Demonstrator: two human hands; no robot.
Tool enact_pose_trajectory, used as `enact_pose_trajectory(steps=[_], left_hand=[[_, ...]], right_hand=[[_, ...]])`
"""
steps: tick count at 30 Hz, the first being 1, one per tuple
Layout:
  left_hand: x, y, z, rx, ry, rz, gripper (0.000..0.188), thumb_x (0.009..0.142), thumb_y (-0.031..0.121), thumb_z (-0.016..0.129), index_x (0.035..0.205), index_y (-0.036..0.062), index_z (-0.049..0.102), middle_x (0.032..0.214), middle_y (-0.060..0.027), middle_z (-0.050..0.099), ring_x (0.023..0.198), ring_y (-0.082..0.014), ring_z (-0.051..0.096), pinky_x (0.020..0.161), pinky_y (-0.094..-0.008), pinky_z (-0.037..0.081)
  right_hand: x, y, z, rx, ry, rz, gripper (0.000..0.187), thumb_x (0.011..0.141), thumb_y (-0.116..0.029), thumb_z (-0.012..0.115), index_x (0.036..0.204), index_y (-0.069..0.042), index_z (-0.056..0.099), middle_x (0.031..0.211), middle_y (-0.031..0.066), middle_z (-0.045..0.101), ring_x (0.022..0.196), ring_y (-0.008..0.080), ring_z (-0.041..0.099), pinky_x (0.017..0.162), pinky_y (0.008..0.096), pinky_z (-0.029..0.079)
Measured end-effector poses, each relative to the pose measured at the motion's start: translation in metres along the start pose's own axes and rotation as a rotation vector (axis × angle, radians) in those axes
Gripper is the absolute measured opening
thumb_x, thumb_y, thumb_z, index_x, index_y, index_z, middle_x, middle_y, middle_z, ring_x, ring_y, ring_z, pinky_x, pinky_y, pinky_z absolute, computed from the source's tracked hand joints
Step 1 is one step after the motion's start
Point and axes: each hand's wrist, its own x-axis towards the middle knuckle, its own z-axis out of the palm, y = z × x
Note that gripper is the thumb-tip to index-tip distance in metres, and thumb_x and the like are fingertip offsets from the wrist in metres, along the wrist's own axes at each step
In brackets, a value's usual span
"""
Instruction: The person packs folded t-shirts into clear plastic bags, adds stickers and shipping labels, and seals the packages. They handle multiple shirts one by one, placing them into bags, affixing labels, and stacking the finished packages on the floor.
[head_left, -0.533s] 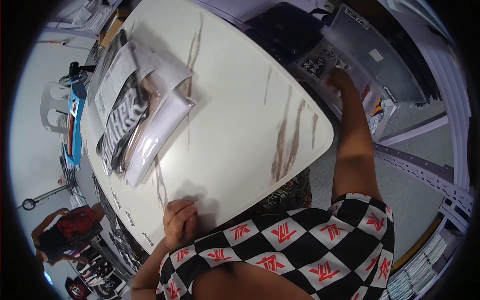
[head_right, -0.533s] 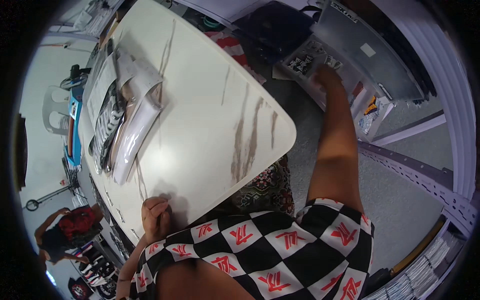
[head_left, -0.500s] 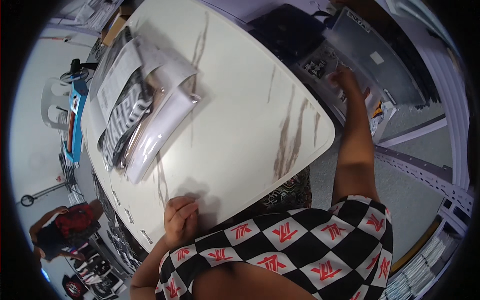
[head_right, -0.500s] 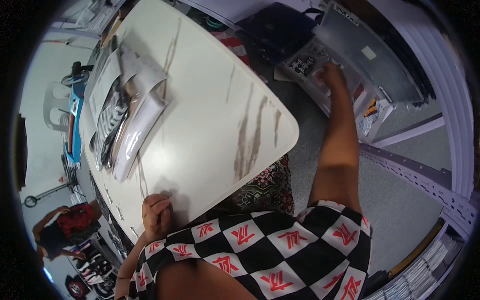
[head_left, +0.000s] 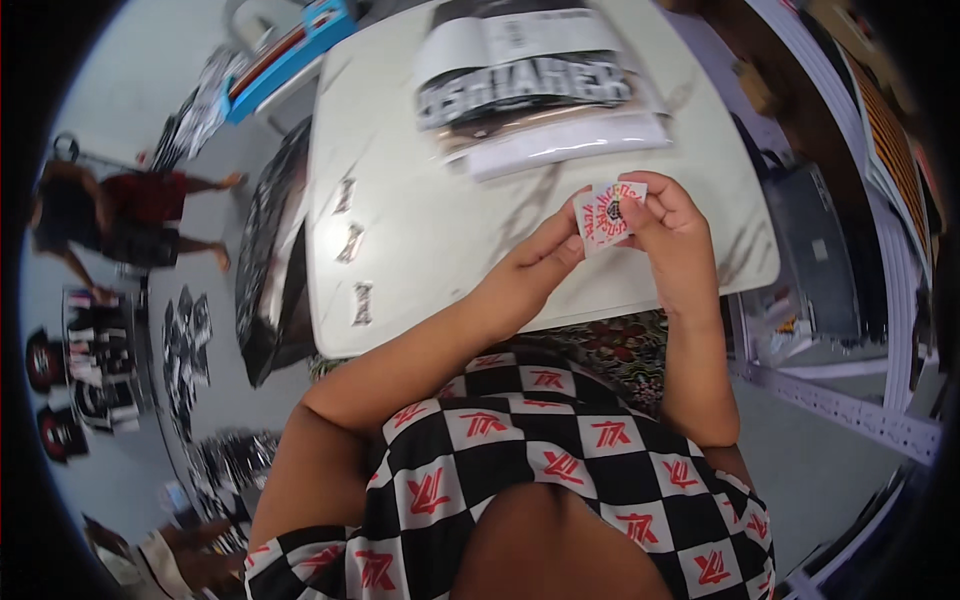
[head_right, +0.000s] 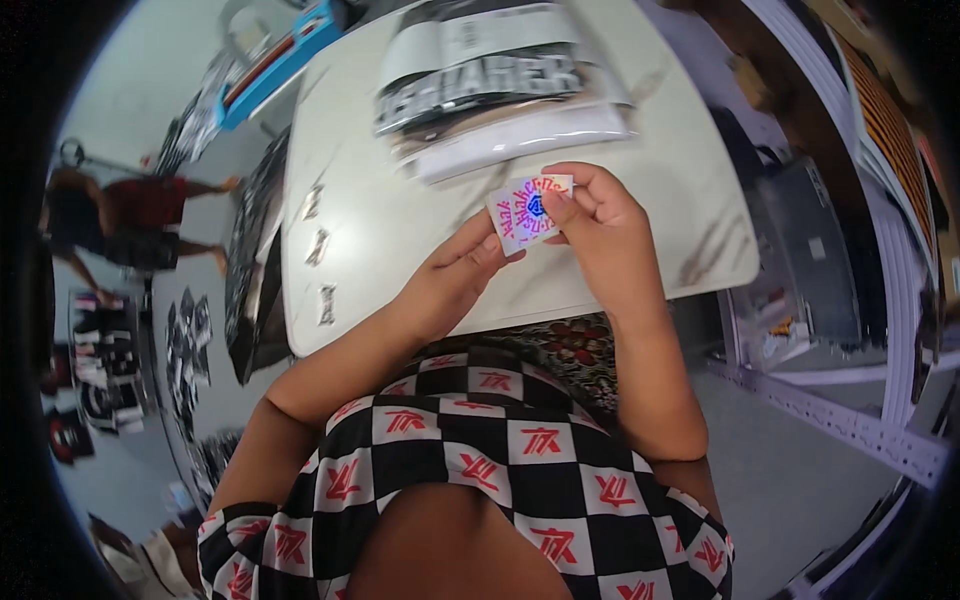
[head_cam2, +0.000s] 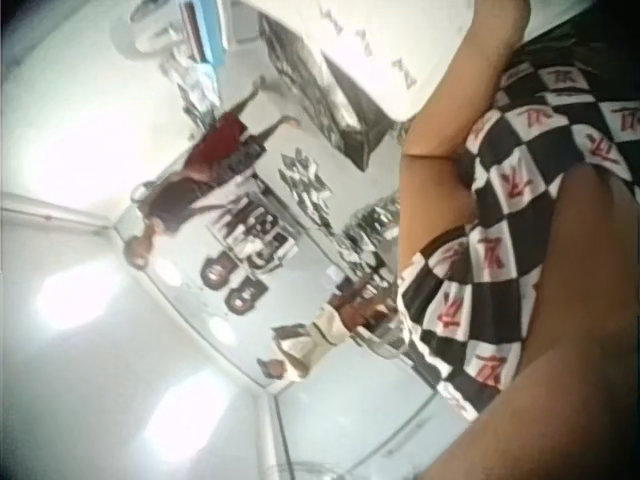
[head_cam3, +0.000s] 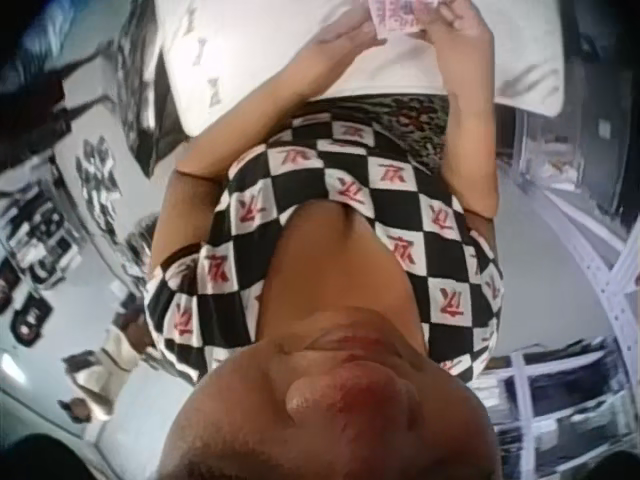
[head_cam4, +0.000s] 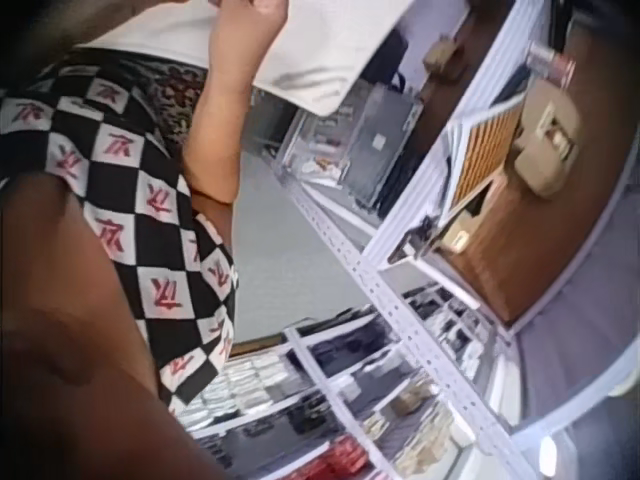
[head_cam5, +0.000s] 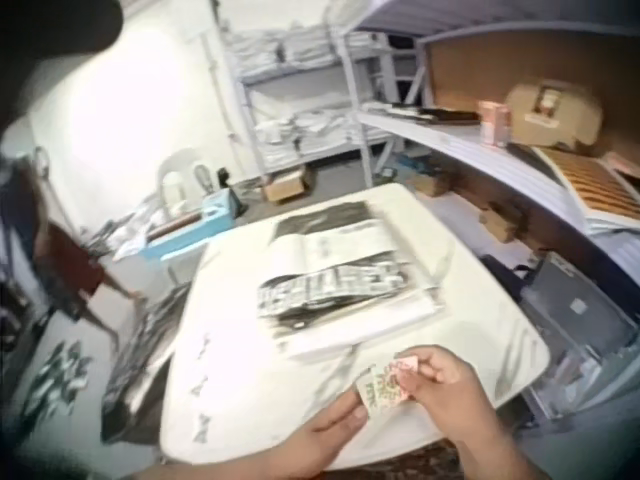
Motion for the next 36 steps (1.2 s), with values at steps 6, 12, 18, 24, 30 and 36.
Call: enact_pose_trajectory(steps=[6, 12, 18, 24, 30, 36], left_hand=[[-0.079, 0.002, -0.056, -0.368, 0.308, 0.114, 0.039, 0.088, 0.020, 0.036, 0.123, 0.0042, 0.029, 0.116, -0.0054, 0.042, 0.103, -0.0129, 0.041, 0.084, -0.0299, 0.035], [-0.151, -0.005, -0.115, -0.248, 0.799, 0.215, 0.029, 0.085, 0.020, 0.041, 0.109, 0.0025, 0.042, 0.102, -0.0085, 0.052, 0.091, -0.0149, 0.051, 0.074, -0.0291, 0.041], [-0.178, -0.004, -0.144, -0.182, 0.973, 0.234, 0.028, 0.082, 0.016, 0.046, 0.106, 0.0026, 0.041, 0.096, -0.0099, 0.054, 0.084, -0.0167, 0.055, 0.069, -0.0262, 0.042], [-0.157, -0.006, -0.163, -0.067, 0.884, 0.227, 0.038, 0.083, 0.015, 0.046, 0.117, 0.0048, 0.031, 0.094, -0.0068, 0.051, 0.075, -0.0132, 0.053, 0.063, -0.0239, 0.043], [-0.162, 0.010, -0.194, -0.103, 0.859, 0.163, 0.042, 0.083, 0.015, 0.042, 0.120, 0.0006, 0.026, 0.095, -0.0133, 0.052, 0.081, -0.0198, 0.056, 0.063, -0.0262, 0.044], [-0.132, 0.017, -0.202, -0.023, 0.855, 0.178, 0.049, 0.079, 0.011, 0.049, 0.121, 0.0061, 0.025, 0.093, -0.0111, 0.052, 0.073, -0.0182, 0.055, 0.058, -0.0253, 0.043]], right_hand=[[0.004, 0.034, 0.108, -0.307, -0.277, -0.127, 0.018, 0.078, -0.010, 0.051, 0.095, -0.002, 0.052, 0.080, 0.0079, 0.057, 0.071, 0.0146, 0.054, 0.062, 0.0237, 0.042], [0.016, 0.068, 0.178, -0.578, -0.439, -0.286, 0.024, 0.073, -0.014, 0.056, 0.095, -0.005, 0.054, 0.078, 0.0122, 0.053, 0.068, 0.0239, 0.052, 0.064, 0.0306, 0.041], [0.014, 0.083, 0.209, -0.962, -0.566, -0.379, 0.037, 0.070, -0.019, 0.060, 0.103, -0.008, 0.050, 0.078, 0.0091, 0.050, 0.076, 0.0211, 0.050, 0.062, 0.0320, 0.041], [0.046, 0.079, 0.239, -0.583, -0.721, -0.036, 0.040, 0.070, -0.019, 0.061, 0.106, -0.008, 0.048, 0.074, 0.0085, 0.054, 0.064, 0.0210, 0.052, 0.062, 0.0300, 0.042], [0.087, 0.101, 0.231, -1.029, -0.361, -0.565, 0.044, 0.068, -0.019, 0.062, 0.109, -0.011, 0.047, 0.074, 0.0085, 0.055, 0.074, 0.0251, 0.053, 0.068, 0.0342, 0.042], [0.104, 0.087, 0.254, -0.593, -0.725, -0.062, 0.030, 0.074, -0.015, 0.056, 0.104, -0.010, 0.052, 0.070, 0.0061, 0.053, 0.064, 0.0185, 0.051, 0.060, 0.0283, 0.043]])
